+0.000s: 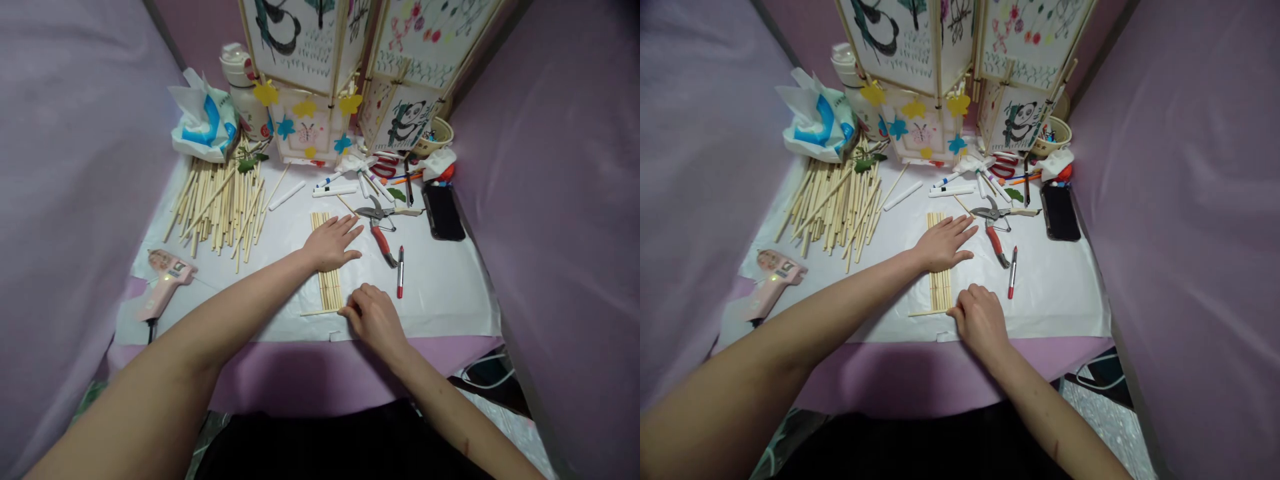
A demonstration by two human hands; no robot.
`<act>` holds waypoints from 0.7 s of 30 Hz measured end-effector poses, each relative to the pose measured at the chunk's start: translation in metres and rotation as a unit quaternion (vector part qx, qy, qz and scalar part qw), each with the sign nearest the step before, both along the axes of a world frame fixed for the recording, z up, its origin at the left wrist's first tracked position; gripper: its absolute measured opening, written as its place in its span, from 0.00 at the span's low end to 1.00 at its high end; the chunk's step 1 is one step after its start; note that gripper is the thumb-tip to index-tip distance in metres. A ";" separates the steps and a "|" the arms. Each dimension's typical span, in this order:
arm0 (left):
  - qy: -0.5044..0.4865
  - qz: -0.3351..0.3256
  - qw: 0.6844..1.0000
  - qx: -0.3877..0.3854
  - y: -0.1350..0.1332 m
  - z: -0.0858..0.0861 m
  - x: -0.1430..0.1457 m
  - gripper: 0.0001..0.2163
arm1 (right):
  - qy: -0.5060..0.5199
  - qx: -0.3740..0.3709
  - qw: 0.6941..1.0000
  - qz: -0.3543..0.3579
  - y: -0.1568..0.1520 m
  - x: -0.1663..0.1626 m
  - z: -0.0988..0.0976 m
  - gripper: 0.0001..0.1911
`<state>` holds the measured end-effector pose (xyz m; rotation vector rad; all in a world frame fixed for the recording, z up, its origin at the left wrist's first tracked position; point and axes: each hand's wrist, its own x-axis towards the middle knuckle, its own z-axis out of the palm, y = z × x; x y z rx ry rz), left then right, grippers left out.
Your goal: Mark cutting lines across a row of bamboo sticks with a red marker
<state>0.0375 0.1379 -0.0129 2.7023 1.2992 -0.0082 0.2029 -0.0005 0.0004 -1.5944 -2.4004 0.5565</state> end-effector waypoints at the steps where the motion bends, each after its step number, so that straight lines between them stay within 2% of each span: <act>1: 0.001 -0.002 1.000 0.002 0.000 0.000 0.000 0.34 | 0.002 0.006 1.000 -0.002 -0.001 0.001 -0.001 0.10; 4: 0.004 -0.002 1.000 0.007 -0.001 0.000 0.000 0.34 | 0.036 0.022 0.999 -0.002 -0.003 0.006 -0.006 0.09; 9: 0.007 -0.003 1.000 0.006 -0.001 0.000 0.001 0.34 | 0.084 0.027 0.995 0.039 -0.005 0.013 -0.011 0.08; 21: -0.004 -0.005 1.000 -0.008 -0.001 0.001 0.002 0.35 | 0.072 0.022 0.994 0.075 0.002 0.014 -0.005 0.09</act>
